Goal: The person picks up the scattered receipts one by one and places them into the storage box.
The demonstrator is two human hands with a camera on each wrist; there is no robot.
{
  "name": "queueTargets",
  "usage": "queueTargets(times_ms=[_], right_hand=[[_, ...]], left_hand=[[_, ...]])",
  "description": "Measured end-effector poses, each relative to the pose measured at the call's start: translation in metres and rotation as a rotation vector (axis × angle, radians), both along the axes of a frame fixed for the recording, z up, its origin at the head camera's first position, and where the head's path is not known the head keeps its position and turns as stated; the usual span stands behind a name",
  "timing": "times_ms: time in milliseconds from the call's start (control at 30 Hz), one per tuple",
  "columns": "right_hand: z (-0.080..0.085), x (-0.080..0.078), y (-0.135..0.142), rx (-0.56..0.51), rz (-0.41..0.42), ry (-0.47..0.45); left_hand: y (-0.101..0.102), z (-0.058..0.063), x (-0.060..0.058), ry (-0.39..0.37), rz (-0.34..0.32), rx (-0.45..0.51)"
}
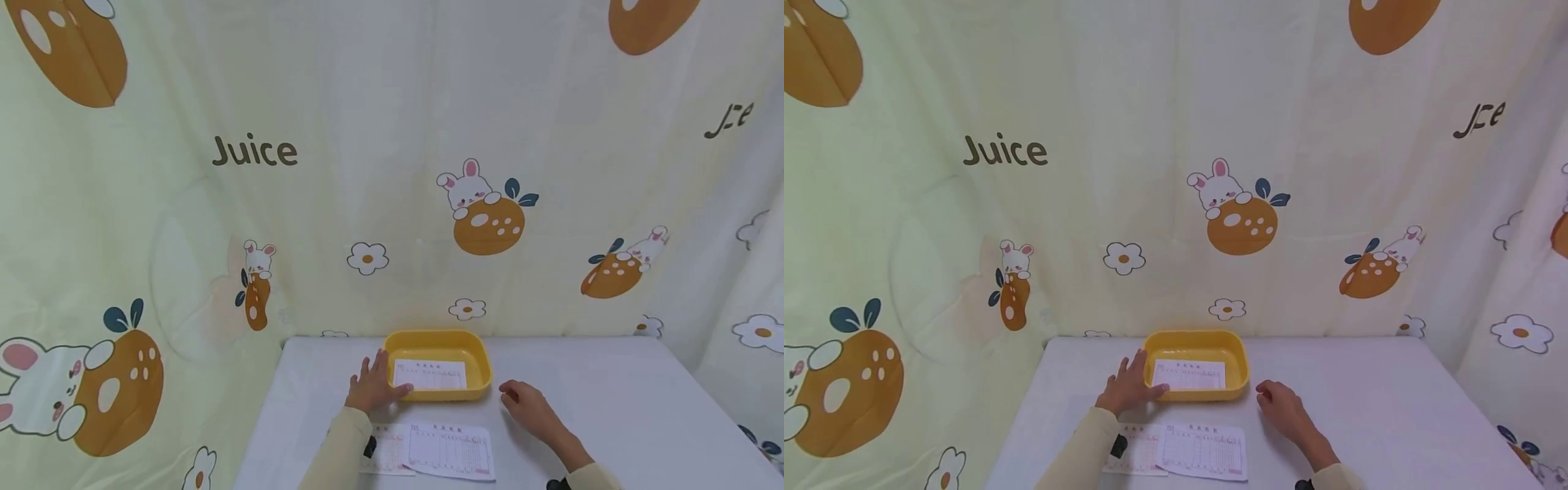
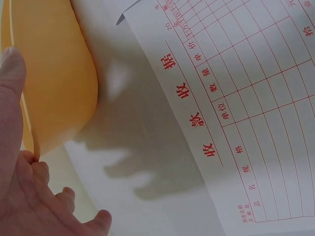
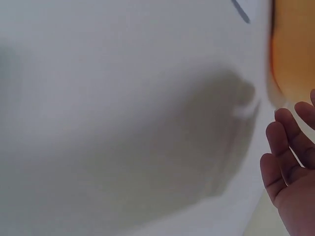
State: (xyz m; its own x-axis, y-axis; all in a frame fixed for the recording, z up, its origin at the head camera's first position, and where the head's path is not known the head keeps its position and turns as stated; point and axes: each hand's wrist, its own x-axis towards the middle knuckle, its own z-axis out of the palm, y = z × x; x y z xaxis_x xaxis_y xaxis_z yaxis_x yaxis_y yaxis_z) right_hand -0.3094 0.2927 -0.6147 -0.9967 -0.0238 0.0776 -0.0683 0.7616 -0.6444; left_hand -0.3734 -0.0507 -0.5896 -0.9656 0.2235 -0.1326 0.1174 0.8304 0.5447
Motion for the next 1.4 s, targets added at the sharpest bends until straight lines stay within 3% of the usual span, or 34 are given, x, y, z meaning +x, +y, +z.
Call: queueTargets(times_ms=[200, 433, 833, 1167, 1400], right_hand=[[-0.015, 0.007, -0.013, -0.050, 0.010, -0.079], [-0.019, 0.012, -0.028, -0.104, 0.003, -0.122], [-0.025, 0.011, -0.042, -0.039, 0.003, -0.181], [-0.026, 0.011, -0.041, 0.053, 0.048, -0.169], [-0.024, 0.016, -0.037, -0.009, 0.072, -0.191]], left_hand=[[0.000, 0.004, 0.002, -0.012, 0.000, 0.004], [0.000, 0.007, 0.004, -0.014, -0.003, 0.003], [0.000, 0.014, 0.006, -0.024, -0.004, 0.010], [0.000, 0.022, 0.011, -0.037, -0.008, 0.005], [0.000, 0.020, 0.010, -0.022, -0.014, 0.016]])
